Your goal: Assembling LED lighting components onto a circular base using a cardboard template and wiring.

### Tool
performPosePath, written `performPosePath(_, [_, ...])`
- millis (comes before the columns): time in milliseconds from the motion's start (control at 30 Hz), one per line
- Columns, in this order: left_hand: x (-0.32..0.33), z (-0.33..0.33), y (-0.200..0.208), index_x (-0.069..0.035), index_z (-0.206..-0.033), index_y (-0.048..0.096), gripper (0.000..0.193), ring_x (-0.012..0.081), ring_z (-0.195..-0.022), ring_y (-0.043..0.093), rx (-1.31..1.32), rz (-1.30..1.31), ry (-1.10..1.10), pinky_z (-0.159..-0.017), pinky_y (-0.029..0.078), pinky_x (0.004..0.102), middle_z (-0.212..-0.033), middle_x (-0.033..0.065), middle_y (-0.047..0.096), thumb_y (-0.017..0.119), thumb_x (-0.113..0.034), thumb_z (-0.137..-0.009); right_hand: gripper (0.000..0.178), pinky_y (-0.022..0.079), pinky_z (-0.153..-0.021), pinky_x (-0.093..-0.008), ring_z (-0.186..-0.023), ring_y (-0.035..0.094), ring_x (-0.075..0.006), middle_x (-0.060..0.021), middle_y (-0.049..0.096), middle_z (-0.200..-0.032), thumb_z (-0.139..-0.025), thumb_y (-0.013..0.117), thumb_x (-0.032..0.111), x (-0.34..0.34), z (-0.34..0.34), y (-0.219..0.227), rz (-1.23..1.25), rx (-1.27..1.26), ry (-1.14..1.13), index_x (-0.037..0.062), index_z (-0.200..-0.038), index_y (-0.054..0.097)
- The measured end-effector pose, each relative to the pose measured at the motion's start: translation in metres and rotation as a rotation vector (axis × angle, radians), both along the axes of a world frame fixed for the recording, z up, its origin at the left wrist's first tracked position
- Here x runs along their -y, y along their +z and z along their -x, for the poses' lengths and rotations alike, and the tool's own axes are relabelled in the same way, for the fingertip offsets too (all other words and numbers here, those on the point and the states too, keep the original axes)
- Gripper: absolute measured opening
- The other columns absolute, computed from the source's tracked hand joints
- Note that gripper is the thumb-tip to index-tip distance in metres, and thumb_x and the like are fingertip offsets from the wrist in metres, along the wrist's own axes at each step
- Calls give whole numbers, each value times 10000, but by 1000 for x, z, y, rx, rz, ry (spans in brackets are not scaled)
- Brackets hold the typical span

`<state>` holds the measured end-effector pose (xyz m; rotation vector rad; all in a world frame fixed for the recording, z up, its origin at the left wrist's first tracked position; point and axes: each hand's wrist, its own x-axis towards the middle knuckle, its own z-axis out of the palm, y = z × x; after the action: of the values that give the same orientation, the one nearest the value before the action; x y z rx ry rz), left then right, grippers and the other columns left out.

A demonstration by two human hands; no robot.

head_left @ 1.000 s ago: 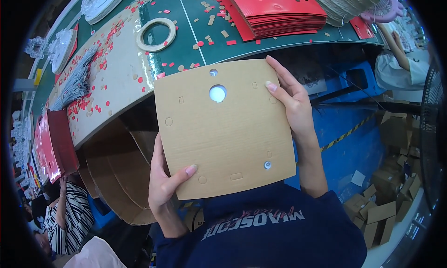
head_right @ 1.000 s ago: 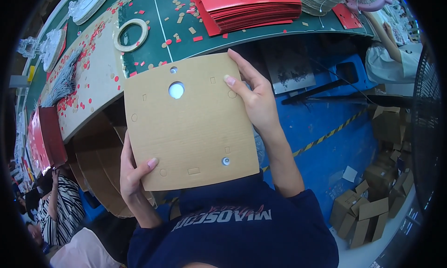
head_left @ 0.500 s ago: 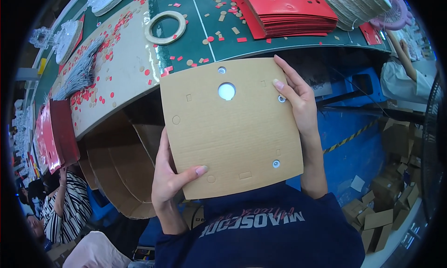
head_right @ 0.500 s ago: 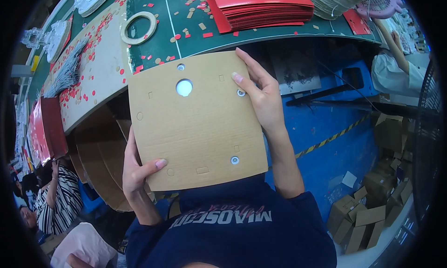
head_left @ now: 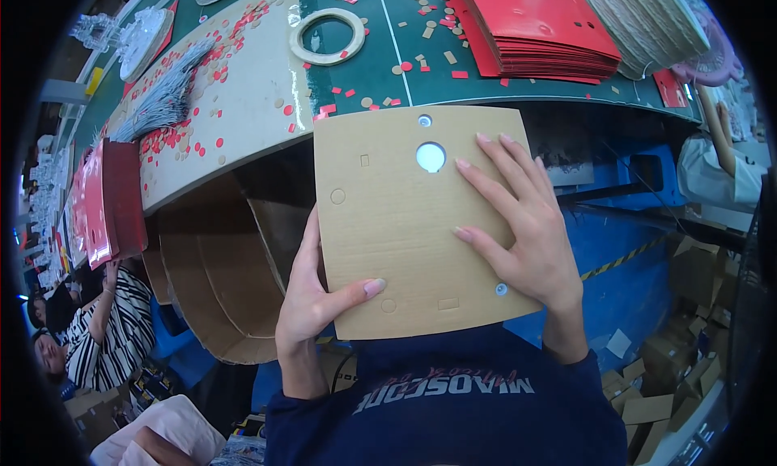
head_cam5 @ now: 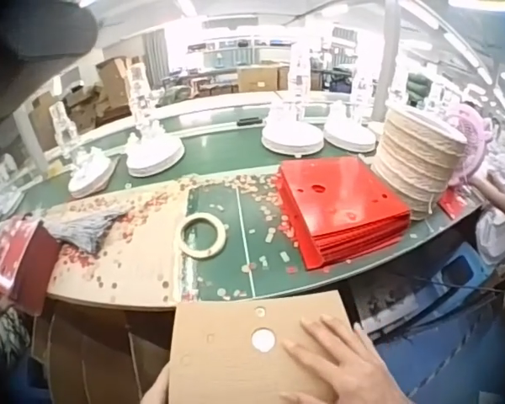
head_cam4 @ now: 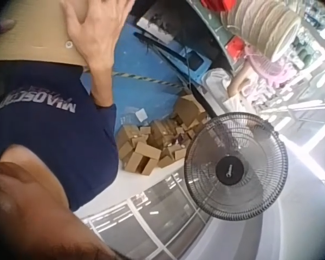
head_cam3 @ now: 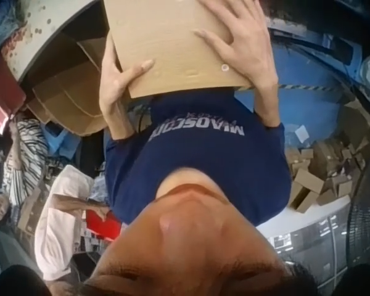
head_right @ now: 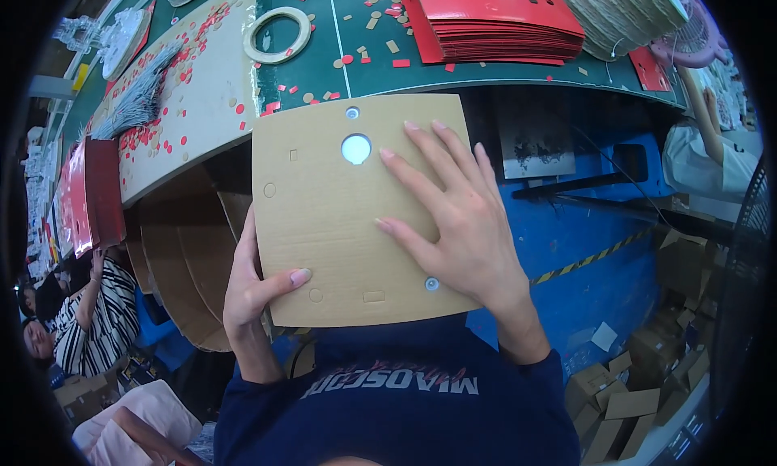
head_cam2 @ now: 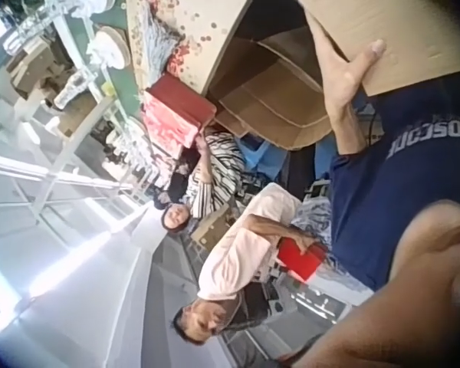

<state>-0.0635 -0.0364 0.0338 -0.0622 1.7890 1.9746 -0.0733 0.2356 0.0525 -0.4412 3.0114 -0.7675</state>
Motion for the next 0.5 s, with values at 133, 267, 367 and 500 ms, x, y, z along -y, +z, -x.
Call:
performPosePath(133, [3,4,-4,23,-1574,246,972,292,-1335,504,-61,26,-33,-1111,401,404,-1448,221,483,794,-160,-793,660,337,-1195,-533,-1485,358,-395,-152,453,-1571,-774,830,242,-1,0,-8,135,11,-16,163,-1401,638])
performPosePath(267, [2,10,-5,40,-1528,337,760,261,-1300,527,84,-33,101,-1100,399,373,-1411,213,525,706,-184,-903,657,349,-1189,-534,-1482,358,-408,-149,462,-1563,-757,840,255,0,-2,-10,156,16,-3,166,-1381,655])
performPosePath(367, [2,12,-3,49,-1502,378,685,239,-1281,535,89,12,81,-1093,399,359,-1379,203,556,674,-190,-933,653,352,-1188,-532,-1480,359,-412,-151,462,-1561,-749,846,261,0,0,-8,157,21,1,168,-1369,666])
performPosePath(500, [6,13,-5,49,-1498,382,676,218,-1264,539,11,31,6,-1078,407,344,-1363,190,571,667,-194,-936,654,356,-1186,-532,-1473,369,-413,-170,443,-1568,-743,854,275,-2,0,-9,196,15,4,173,-1363,672])
